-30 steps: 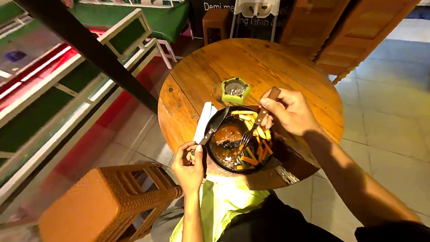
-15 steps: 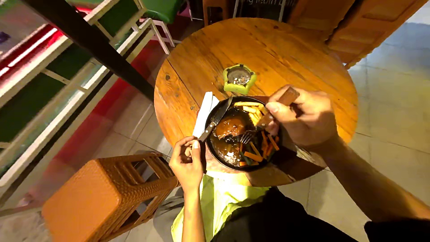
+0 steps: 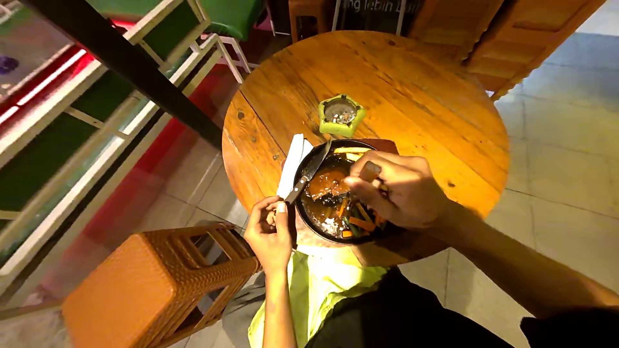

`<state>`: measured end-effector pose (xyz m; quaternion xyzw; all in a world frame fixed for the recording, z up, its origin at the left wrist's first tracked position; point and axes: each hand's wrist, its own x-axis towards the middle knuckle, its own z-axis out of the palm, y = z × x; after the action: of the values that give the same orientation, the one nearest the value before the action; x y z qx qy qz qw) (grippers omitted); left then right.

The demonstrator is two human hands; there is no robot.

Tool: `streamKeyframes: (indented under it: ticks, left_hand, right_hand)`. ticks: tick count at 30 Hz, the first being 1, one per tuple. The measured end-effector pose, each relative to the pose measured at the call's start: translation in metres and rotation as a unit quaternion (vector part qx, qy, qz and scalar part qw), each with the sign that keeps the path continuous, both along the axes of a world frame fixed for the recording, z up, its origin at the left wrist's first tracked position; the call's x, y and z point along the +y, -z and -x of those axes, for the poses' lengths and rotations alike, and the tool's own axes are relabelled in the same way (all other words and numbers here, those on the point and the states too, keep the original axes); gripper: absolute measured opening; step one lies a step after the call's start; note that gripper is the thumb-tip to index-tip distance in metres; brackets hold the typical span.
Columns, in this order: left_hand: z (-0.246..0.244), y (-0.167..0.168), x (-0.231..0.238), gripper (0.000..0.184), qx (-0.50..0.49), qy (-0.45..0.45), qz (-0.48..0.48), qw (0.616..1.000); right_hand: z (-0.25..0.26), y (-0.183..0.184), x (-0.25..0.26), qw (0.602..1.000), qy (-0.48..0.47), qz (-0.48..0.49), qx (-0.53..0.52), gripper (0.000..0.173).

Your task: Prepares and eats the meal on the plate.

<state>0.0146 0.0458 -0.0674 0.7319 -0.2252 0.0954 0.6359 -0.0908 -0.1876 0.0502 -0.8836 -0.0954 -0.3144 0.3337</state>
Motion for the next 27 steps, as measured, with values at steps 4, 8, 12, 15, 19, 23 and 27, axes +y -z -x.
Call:
streamKeyframes:
  ticks: [4, 8, 12, 15, 19, 23, 27]
  left_hand:
    - [-0.001, 0.002, 0.002, 0.019, 0.0, -0.006, -0.011, 1.0]
    - [-0.002, 0.003, 0.004, 0.021, 0.002, -0.005, -0.018, 1.0]
    - [-0.001, 0.002, 0.003, 0.021, 0.001, 0.001, -0.018, 1.0]
    - [-0.001, 0.001, 0.004, 0.021, 0.009, 0.009, -0.006, 1.0]
    - [0.0, 0.001, 0.005, 0.024, 0.001, 0.01, -0.014, 1.0]
    - [-0.002, 0.003, 0.007, 0.033, -0.012, 0.014, -0.021, 1.0]
    - [-0.004, 0.003, 0.013, 0.037, -0.006, 0.031, -0.023, 0.999]
  right_hand:
    - [-0.012, -0.009, -0.005, 0.993, -0.006, -0.079, 0.089, 0.02]
    - [-0.018, 0.013, -0.04, 0.94, 0.006, -0.306, 0.149, 0.023]
    - [-0.014, 0.034, -0.061, 0.89, 0.022, -0.424, 0.166, 0.029]
    - [-0.023, 0.028, -0.066, 0.86, 0.046, -0.477, 0.174, 0.027]
    - [-0.032, 0.013, -0.073, 0.839, 0.062, -0.508, 0.187, 0.028]
    - [-0.043, -0.016, -0.081, 0.835, -0.002, -0.512, 0.201, 0.034]
    - [-0.053, -0.047, -0.079, 0.817, -0.08, -0.523, 0.229, 0.038]
